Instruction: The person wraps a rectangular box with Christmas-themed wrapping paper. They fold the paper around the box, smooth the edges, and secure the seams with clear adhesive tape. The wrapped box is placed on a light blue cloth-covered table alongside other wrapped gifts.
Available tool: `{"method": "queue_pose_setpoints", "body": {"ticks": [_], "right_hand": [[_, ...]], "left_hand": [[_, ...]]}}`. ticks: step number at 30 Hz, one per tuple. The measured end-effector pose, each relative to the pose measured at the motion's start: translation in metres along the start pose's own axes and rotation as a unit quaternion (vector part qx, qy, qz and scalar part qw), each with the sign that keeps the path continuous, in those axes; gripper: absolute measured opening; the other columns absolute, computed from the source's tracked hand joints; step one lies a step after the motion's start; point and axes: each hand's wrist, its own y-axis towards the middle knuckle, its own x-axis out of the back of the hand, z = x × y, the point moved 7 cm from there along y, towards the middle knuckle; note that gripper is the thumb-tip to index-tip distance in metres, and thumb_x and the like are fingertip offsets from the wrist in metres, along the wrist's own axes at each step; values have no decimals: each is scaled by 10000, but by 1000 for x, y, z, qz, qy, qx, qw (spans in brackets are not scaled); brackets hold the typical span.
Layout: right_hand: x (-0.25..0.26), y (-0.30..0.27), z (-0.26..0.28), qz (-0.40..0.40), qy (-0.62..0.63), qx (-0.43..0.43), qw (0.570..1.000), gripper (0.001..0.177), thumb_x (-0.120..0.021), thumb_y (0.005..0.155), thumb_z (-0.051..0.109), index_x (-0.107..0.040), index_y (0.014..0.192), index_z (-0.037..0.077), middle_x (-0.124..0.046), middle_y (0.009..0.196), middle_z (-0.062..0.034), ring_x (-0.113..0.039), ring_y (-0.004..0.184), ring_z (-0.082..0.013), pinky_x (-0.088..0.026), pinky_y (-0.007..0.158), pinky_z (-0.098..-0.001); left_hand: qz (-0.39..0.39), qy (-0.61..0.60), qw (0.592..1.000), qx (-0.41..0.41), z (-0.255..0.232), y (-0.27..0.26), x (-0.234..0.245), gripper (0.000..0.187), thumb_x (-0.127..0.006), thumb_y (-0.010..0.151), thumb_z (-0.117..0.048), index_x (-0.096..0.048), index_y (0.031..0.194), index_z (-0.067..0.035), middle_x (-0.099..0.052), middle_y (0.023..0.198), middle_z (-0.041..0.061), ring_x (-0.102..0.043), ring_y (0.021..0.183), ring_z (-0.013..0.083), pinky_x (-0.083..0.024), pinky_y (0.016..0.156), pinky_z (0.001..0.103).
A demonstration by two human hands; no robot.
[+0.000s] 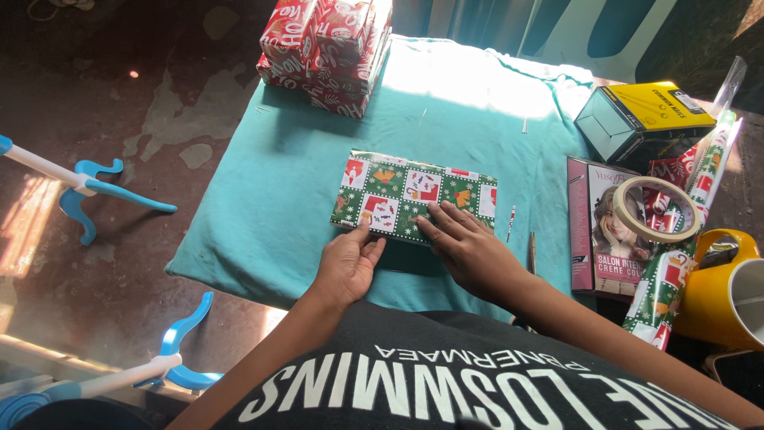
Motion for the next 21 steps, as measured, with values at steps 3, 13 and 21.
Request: {"method": "queue_pose_setpoints", "body": {"ticks": [3,13,21], "right_hand": [[0,10,-1,-6,13,-6,1000,534,-606,969,248,-503,1486,168,-482,1547,-156,-395,1456,-348,-341,1163,-511],[25,23,-21,-74,189,-129,971,459,-565,1026,318,-584,1430,102,-597,1446,-198,-520,1389,-361,-401,1141,-467],[21,-16,-78,-35,260,-382,886,508,-617,960,345,-603,1399,89,-696,1272,-213,-671,1180,-342,-514,996,-422]], "left_hand": [[-54,76,994,-50,-12,-6,1,215,-708,914,-58,-604,1097,-14,-688,1086,85,-691,970,187,-585,946,356],[-75,137,979,-132,-75,-38,-49,246,-760,846,-77,-622,1045,-37,-706,971,66,-679,835,155,-551,737,296],[-73,320,894,-305,-167,-80,-86,204,-810,822,-82,-664,944,-7,-705,847,65,-656,682,117,-517,618,246]]}}
